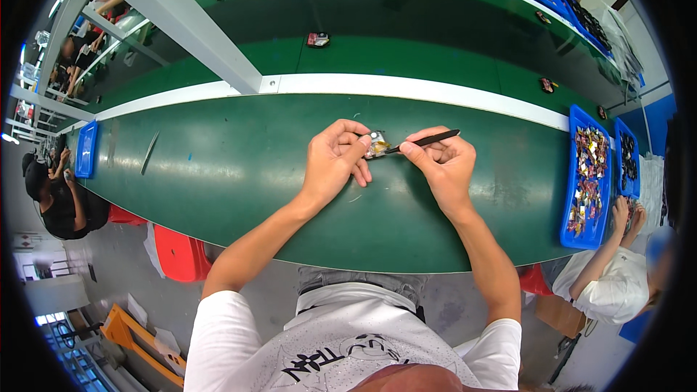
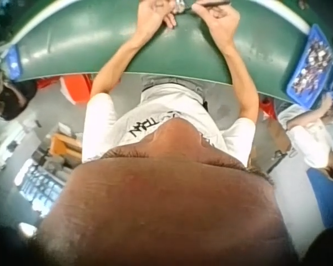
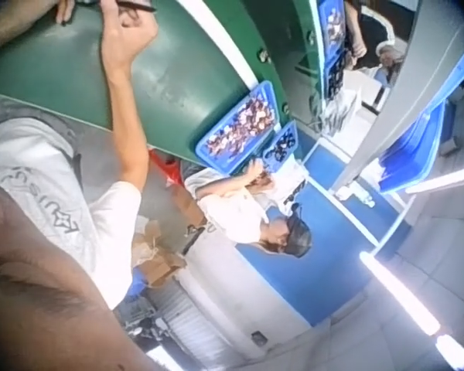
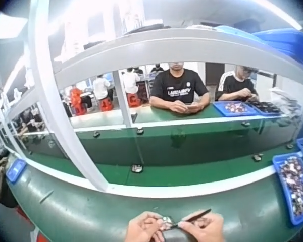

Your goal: Assembling small electronic components using tweezers on a production line.

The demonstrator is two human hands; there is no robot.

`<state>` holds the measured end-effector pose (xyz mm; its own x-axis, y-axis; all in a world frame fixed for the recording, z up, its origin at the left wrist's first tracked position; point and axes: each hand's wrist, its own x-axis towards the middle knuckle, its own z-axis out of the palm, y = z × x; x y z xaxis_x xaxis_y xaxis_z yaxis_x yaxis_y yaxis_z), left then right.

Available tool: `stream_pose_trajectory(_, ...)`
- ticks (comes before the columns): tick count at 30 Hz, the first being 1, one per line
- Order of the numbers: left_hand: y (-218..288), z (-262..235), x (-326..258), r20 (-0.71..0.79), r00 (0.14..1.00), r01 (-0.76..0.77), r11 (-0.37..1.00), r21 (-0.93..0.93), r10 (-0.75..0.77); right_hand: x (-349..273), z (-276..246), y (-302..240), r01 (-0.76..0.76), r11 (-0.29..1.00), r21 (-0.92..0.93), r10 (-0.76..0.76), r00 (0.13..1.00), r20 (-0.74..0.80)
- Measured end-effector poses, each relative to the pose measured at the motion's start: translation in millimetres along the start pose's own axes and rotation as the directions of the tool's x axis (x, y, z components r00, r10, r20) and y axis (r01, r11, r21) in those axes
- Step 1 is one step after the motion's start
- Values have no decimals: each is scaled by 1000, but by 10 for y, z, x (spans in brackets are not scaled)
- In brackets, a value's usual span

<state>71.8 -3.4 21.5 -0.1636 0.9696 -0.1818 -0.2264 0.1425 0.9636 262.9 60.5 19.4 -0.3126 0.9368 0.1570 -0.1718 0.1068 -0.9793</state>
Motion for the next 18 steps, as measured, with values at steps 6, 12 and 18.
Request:
stream_pose_trajectory(6,-18,34,-34,12,999,33,999,-14,-33,-18,-10,-14,-27,994,-103,27,1000,4)
stream_pose_trajectory(12,-29,69,-60,8,1000,22,1000,22,-22,-2,-15,-70,-111,989,-102,111,994,-3)
stream_pose_trajectory(18,-7,98,-78,-6,1000,13,999,33,-12,-11,-22,-72,-125,982,-141,127,992,4)
